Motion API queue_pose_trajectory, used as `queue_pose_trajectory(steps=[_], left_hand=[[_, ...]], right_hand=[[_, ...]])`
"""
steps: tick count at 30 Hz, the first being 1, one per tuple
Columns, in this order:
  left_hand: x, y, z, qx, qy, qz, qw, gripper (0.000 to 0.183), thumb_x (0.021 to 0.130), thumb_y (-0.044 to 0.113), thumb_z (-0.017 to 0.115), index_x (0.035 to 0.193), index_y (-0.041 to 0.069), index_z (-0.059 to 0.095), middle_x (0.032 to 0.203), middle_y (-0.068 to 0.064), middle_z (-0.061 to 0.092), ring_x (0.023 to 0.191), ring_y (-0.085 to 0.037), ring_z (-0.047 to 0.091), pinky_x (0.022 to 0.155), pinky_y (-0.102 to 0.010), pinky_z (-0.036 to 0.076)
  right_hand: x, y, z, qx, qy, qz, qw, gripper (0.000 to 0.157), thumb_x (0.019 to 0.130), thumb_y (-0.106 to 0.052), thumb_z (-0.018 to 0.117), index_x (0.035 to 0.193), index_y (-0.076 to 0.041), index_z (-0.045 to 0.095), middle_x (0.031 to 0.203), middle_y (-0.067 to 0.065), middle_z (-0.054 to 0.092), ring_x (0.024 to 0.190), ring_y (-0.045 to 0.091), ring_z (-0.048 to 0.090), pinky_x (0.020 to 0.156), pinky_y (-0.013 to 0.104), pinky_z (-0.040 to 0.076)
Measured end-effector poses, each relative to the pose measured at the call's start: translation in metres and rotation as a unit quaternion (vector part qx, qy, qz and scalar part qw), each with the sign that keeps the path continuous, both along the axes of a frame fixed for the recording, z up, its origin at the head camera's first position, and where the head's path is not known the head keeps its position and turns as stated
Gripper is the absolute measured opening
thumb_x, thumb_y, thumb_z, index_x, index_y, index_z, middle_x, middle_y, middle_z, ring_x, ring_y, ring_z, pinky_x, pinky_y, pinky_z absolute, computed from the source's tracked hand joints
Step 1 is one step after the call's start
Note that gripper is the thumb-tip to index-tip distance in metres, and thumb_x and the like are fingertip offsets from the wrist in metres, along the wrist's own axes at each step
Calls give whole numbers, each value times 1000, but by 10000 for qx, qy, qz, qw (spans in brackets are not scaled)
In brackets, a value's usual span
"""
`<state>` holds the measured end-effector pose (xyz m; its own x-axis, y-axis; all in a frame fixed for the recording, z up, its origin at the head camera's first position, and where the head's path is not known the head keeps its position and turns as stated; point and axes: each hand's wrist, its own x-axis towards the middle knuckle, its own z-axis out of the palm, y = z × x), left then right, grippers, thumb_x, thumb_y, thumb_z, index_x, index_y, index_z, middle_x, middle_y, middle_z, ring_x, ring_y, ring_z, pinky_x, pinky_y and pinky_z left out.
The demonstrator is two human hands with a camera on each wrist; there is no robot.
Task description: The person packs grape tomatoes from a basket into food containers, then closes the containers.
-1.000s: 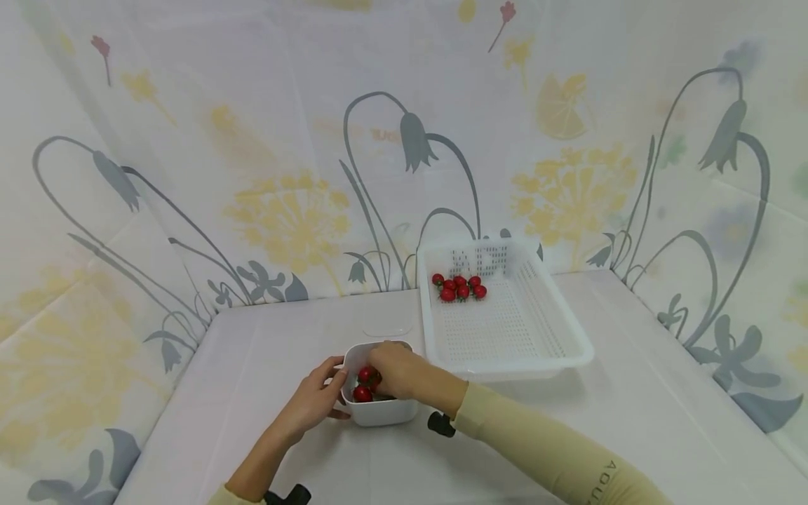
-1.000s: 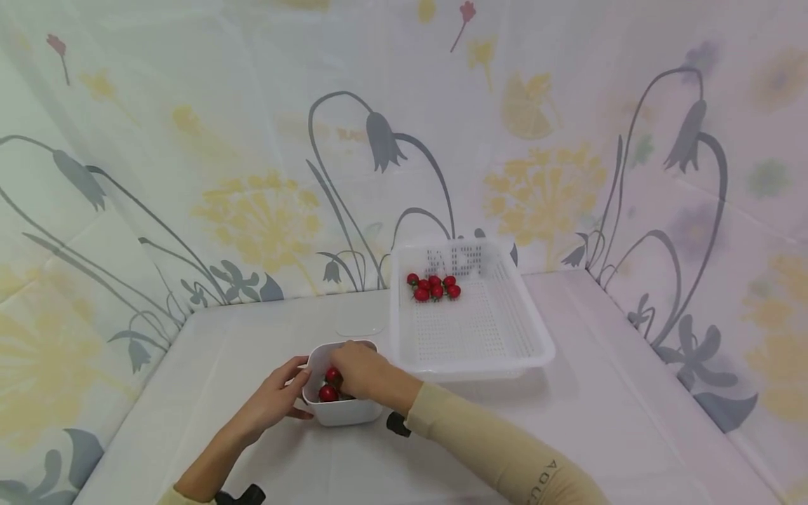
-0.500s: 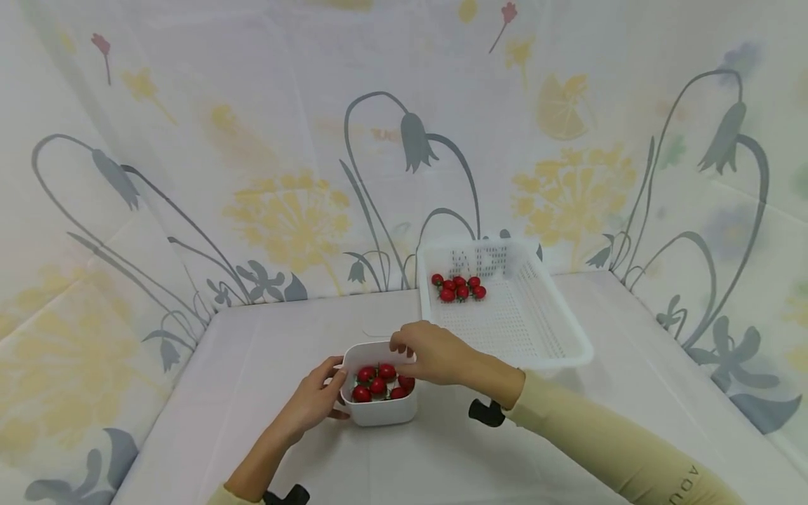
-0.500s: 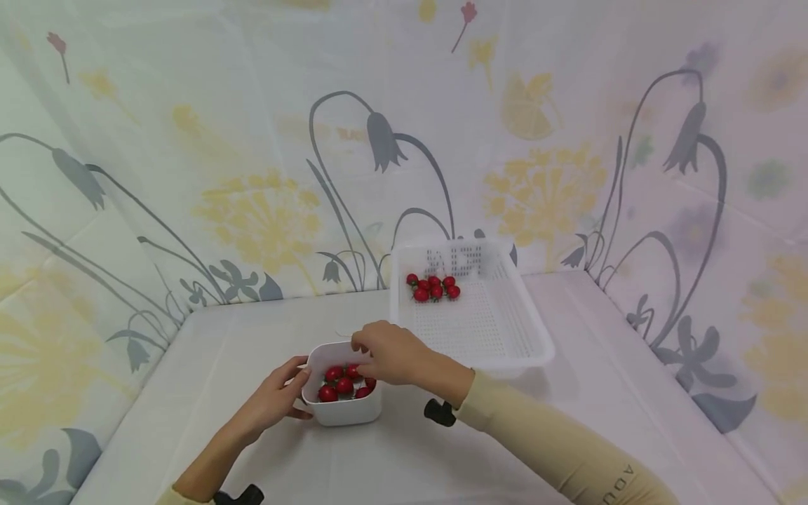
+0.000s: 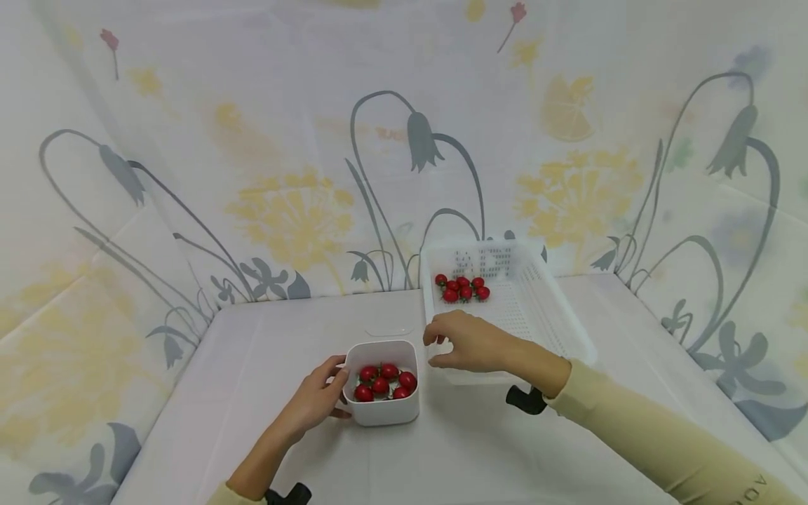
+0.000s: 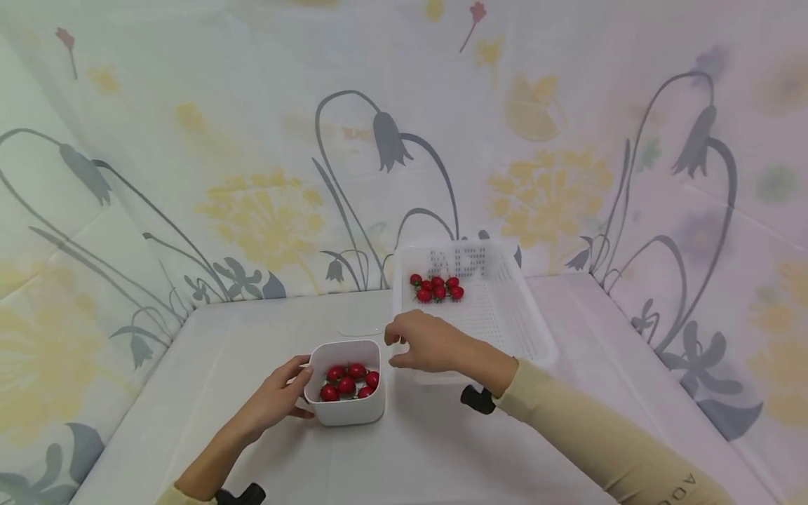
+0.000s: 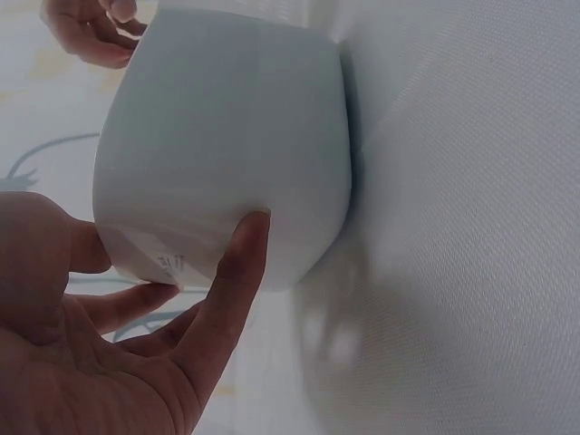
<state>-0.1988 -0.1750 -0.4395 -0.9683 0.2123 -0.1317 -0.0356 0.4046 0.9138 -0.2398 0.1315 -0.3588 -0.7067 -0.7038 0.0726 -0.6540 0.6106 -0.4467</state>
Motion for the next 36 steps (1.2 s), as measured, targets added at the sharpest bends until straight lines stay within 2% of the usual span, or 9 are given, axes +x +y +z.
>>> queue_pose_trajectory(steps=[9, 14, 19, 27, 30, 36], left_hand=[[1, 2, 2, 5, -10, 73, 10000, 42, 110, 17, 46, 149, 3, 45, 135, -25, 56, 82, -21, 64, 66, -42, 65], [0, 2, 0, -11, -47, 109, 9999, 42, 110, 18, 47, 149, 3, 45, 136, -26, 56, 82, -21, 65, 66, -42, 65], [-1, 1, -1, 27, -70, 84, 9999, 42, 110, 18, 47, 149, 4, 45, 137, -27, 55, 83, -22, 66, 66, -43, 65], [0, 1, 0, -12, -39, 74, 10000, 42, 110, 19, 47, 148, 4, 45, 135, -25, 56, 82, -22, 65, 66, -42, 65], [0, 1, -1, -3, -21, 54, 10000, 42, 110, 18, 46, 148, 3, 45, 133, -25, 57, 81, -22, 64, 66, -43, 65], [0, 1, 0, -11, -21, 40, 10000, 42, 110, 18, 46, 149, 3, 45, 133, -25, 56, 80, -22, 64, 65, -42, 65]], right_hand=[[-24, 30, 7, 152, 30, -231, 9996, 20, 92, -16, 77, 109, -7, 72, 109, 6, 71, 101, 25, 65, 89, 40, 59], [-36, 42, 9, 96, -31, -136, 9999, 20, 92, -12, 76, 110, -5, 71, 109, 7, 70, 101, 27, 66, 92, 46, 58], [-51, 53, 11, 166, -12, -181, 9997, 26, 92, -12, 76, 115, -3, 70, 112, 7, 70, 103, 26, 64, 94, 44, 57], [-83, 69, 5, 224, 106, -618, 9978, 32, 94, -10, 71, 122, 4, 66, 126, 21, 66, 123, 42, 57, 107, 57, 47], [-94, 76, 2, 185, 227, -677, 9973, 32, 94, -8, 71, 123, 5, 65, 127, 23, 65, 122, 44, 57, 106, 58, 47], [-113, 86, -7, 75, 299, -874, 9957, 31, 94, -6, 71, 121, 6, 66, 120, 21, 68, 114, 41, 60, 100, 55, 51]])
